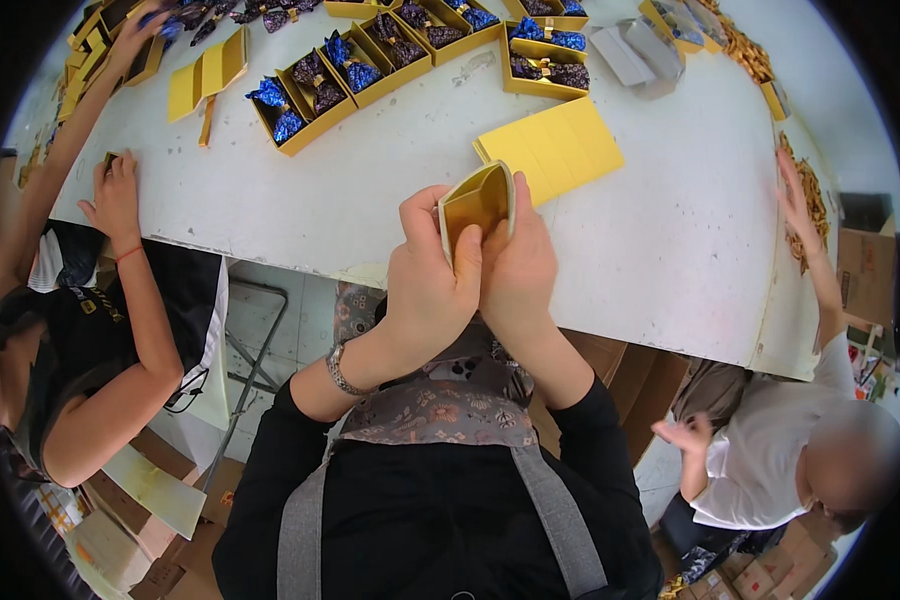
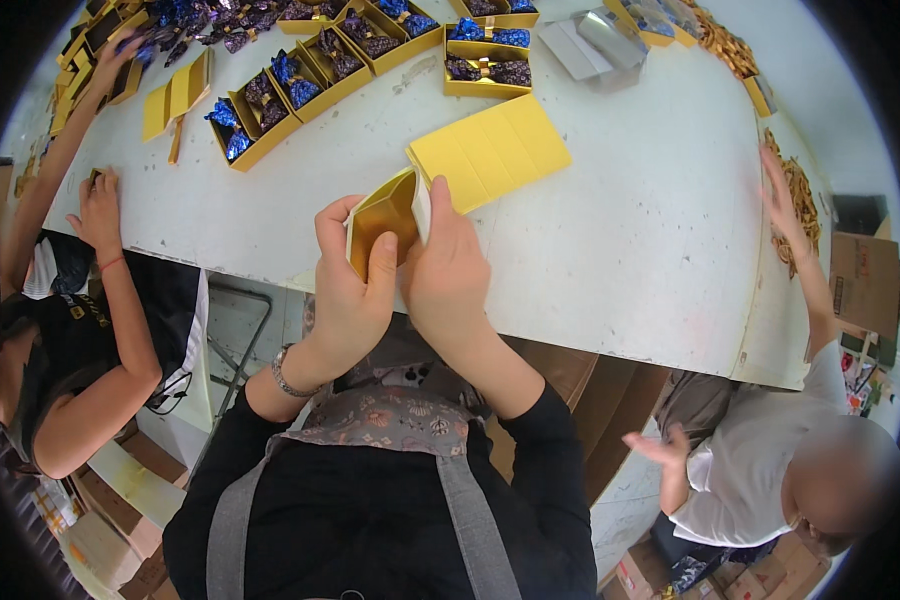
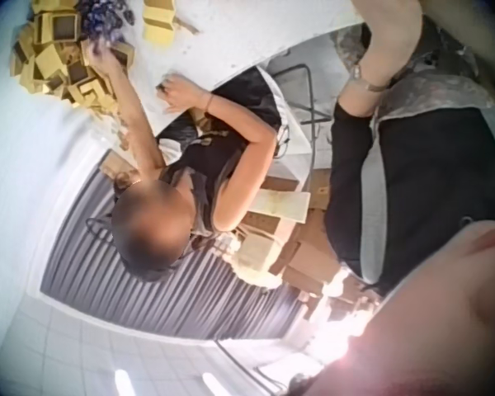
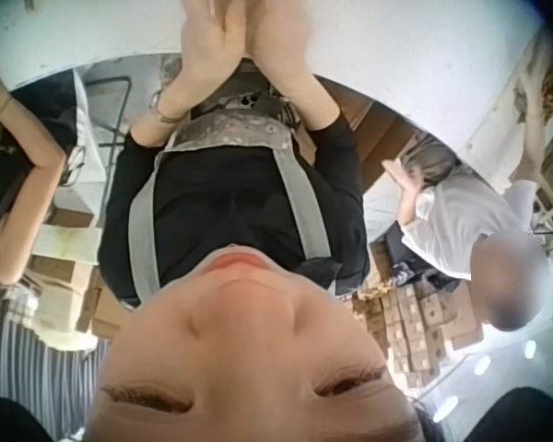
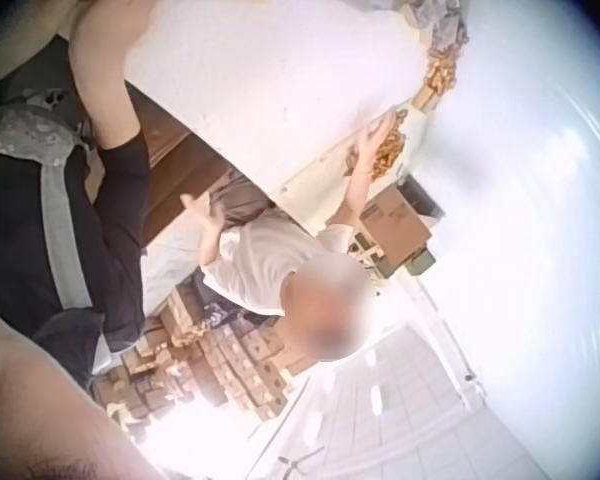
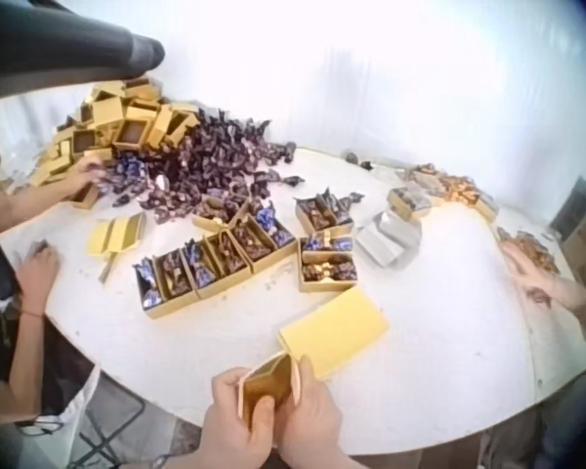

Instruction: The person assembles small yellow cardboard boxes by folding flat pieces into rectangular containers. They repeatedly fold the sides and tuck flaps to form the box shape, then place finished boxes on the table. The workspace contains stacks of flat yellow pieces and completed boxes with blue-wrapped items.

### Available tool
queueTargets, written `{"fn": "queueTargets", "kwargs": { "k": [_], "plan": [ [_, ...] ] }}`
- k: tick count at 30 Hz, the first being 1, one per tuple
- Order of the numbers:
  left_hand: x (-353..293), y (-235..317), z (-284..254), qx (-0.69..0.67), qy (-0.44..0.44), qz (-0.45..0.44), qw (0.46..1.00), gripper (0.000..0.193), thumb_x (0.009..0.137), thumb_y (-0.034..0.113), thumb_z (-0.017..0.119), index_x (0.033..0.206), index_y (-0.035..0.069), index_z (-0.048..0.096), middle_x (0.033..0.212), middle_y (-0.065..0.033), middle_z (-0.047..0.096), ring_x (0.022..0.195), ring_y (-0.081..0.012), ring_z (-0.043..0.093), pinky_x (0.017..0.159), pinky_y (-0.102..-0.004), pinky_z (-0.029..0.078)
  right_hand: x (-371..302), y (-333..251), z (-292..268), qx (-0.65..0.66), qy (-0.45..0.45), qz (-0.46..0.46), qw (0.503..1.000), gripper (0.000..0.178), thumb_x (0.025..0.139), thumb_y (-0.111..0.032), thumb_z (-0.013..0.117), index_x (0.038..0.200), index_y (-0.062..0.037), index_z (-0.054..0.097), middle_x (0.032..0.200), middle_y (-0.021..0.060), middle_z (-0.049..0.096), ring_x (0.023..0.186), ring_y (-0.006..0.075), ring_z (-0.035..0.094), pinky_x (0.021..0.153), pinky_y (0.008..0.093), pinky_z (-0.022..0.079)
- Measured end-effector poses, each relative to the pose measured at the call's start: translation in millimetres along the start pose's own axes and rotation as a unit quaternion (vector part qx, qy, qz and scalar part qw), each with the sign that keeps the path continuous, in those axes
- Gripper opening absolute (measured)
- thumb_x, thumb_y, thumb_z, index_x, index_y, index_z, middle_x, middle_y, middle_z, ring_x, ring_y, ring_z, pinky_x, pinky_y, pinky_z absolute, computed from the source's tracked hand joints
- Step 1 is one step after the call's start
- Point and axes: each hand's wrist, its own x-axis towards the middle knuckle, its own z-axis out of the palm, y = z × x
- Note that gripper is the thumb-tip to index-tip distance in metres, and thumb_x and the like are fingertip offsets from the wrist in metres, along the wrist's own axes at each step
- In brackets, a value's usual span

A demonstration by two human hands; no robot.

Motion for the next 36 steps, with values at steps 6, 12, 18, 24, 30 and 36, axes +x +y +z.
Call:
{"fn": "queueTargets", "kwargs": {
  "k": [6, 12, 18, 24, 30, 36],
  "plan": [
    [-5, 3, -8, 0.06, -0.054, 0.037, 0.996, 0.049, 0.09, 0.02, 0.06, 0.124, 0.001, 0.031, 0.108, -0.0138, 0.056, 0.098, -0.0168, 0.057, 0.083, -0.0273, 0.046, -9, -3, 1, 0.144, -0.069, 0.0, 0.987, 0.07, 0.081, -0.009, 0.059, 0.137, 0.0114, 0.023, 0.115, 0.028, 0.048, 0.094, 0.038, 0.053, 0.077, 0.0433, 0.048],
    [13, 0, -14, -0.247, -0.006, -0.035, 0.968, 0.048, 0.087, 0.023, 0.063, 0.122, 0.0, 0.039, 0.099, -0.0099, 0.062, 0.092, -0.0155, 0.06, 0.081, -0.0264, 0.048, 5, 2, -22, 0.183, -0.107, -0.031, 0.977, 0.062, 0.087, -0.013, 0.051, 0.138, 0.0093, 0.024, 0.125, 0.028, 0.044, 0.1, 0.0383, 0.051, 0.079, 0.0436, 0.046],
    [16, -12, -41, -0.252, -0.127, -0.071, 0.957, 0.025, 0.089, 0.01, 0.05, 0.112, 0.0, 0.052, 0.102, -0.0051, 0.058, 0.094, -0.009, 0.053, 0.08, -0.0245, 0.045, 19, 10, -42, 0.439, -0.136, 0.212, 0.862, 0.035, 0.098, -0.026, 0.044, 0.115, 0.0041, 0.052, 0.082, 0.0035, 0.059, 0.067, 0.0099, 0.053, 0.059, 0.0226, 0.042],
    [10, -9, -24, -0.295, -0.073, -0.019, 0.953, 0.021, 0.087, 0.004, 0.043, 0.105, 0.0, 0.051, 0.092, -0.0036, 0.056, 0.087, -0.0079, 0.051, 0.075, -0.0232, 0.044, 25, 10, -29, 0.618, -0.146, 0.28, 0.72, 0.036, 0.097, -0.03, 0.048, 0.115, 0.0012, 0.052, 0.087, 0.0048, 0.058, 0.07, 0.0104, 0.053, 0.058, 0.0244, 0.042],
    [21, -23, -10, -0.24, 0.032, -0.023, 0.97, 0.018, 0.086, 0.004, 0.039, 0.102, 0.001, 0.048, 0.089, -0.0038, 0.053, 0.079, -0.0087, 0.048, 0.071, -0.0231, 0.043, 26, 2, -20, 0.076, 0.133, -0.042, 0.987, 0.042, 0.083, -0.013, 0.066, 0.12, -0.0018, 0.052, 0.104, 0.0099, 0.059, 0.092, 0.0219, 0.054, 0.078, 0.0302, 0.043],
    [17, -12, -10, -0.178, 0.029, 0.023, 0.983, 0.019, 0.086, 0.001, 0.037, 0.103, 0.002, 0.046, 0.086, -0.0038, 0.05, 0.075, -0.0081, 0.045, 0.066, -0.024, 0.042, 12, -20, -25, 0.005, 0.063, -0.144, 0.988, 0.049, 0.064, -0.006, 0.078, 0.11, 0.001, 0.062, 0.116, 0.0157, 0.056, 0.097, 0.0303, 0.054, 0.084, 0.036, 0.044]
  ]
}}
